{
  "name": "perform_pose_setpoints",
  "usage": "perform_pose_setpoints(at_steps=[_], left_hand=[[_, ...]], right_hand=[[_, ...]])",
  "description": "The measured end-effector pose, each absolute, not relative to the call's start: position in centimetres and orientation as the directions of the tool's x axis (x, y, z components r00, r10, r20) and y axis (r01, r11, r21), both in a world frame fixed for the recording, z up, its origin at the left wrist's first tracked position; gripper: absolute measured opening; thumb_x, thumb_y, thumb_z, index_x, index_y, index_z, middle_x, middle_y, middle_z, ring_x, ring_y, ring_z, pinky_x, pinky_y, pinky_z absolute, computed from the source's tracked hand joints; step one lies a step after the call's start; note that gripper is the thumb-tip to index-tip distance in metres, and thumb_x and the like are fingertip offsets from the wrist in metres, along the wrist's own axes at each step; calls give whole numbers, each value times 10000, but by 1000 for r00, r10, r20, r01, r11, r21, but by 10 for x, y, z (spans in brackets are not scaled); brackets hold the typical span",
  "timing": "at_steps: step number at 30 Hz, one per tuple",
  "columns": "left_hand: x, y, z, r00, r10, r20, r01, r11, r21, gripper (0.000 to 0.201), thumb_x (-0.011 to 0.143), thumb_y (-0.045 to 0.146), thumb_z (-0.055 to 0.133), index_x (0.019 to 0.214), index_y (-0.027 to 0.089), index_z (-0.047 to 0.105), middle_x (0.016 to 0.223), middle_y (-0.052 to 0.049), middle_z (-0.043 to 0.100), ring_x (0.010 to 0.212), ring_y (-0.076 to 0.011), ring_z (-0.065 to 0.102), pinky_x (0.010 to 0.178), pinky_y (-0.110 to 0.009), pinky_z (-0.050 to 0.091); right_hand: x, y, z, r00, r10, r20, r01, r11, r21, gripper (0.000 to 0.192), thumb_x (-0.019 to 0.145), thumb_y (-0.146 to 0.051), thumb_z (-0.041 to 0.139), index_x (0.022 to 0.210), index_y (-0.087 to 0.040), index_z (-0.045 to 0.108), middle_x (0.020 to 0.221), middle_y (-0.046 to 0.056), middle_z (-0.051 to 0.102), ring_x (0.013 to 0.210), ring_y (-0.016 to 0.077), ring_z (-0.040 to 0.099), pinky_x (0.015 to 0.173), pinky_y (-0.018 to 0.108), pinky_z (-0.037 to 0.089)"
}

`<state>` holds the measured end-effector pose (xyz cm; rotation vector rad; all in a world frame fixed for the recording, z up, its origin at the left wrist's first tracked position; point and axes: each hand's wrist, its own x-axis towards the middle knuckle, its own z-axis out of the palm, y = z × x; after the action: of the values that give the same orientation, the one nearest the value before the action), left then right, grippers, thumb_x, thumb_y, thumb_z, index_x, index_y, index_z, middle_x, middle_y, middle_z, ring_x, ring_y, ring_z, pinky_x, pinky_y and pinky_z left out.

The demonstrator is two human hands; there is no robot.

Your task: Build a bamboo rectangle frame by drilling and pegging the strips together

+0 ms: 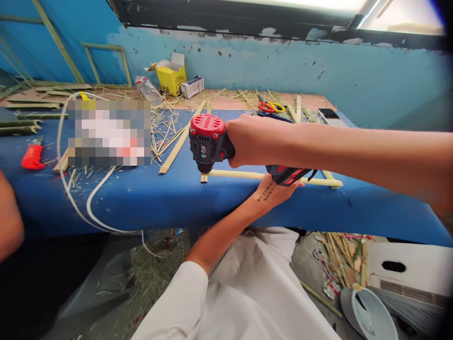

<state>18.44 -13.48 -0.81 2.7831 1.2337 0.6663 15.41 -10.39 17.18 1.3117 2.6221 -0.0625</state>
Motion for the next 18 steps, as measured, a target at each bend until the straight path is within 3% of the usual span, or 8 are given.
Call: perform_pose_setpoints(at_steps=[5, 11, 18], left_hand=[[182, -137, -12, 594, 669, 448, 694, -707, 137, 520, 1158, 325, 215, 1485, 173, 590, 1326, -194, 723, 1204, -262, 677, 1088, -369, 472], [183, -134, -16, 605, 663, 441, 680, -718, 145, 451, 1146, 270, 291, 1416, 156, 634, 1384, -197, 709, 1191, -272, 674, 1038, -364, 491], [183, -133, -8, 583, 701, 411, 682, -697, 222, 382, 1147, 303, 355, 1378, 220, 648, 1464, -113, 690, 1254, -242, 666, 1127, -332, 455]], right_hand=[[152, -105, 172, -580, 793, -185, 799, 598, 57, 445, 740, -317, 815, 1166, -196, 773, 990, 117, 766, 822, 234, 699, 646, 301, 432], [152, -104, 170, -585, 789, -188, 795, 604, 59, 455, 738, -308, 812, 1175, -186, 775, 980, 119, 767, 830, 234, 697, 640, 297, 423], [152, -104, 169, -583, 792, -183, 794, 603, 79, 459, 754, -322, 805, 1185, -173, 755, 945, 108, 751, 787, 214, 693, 619, 286, 416]])
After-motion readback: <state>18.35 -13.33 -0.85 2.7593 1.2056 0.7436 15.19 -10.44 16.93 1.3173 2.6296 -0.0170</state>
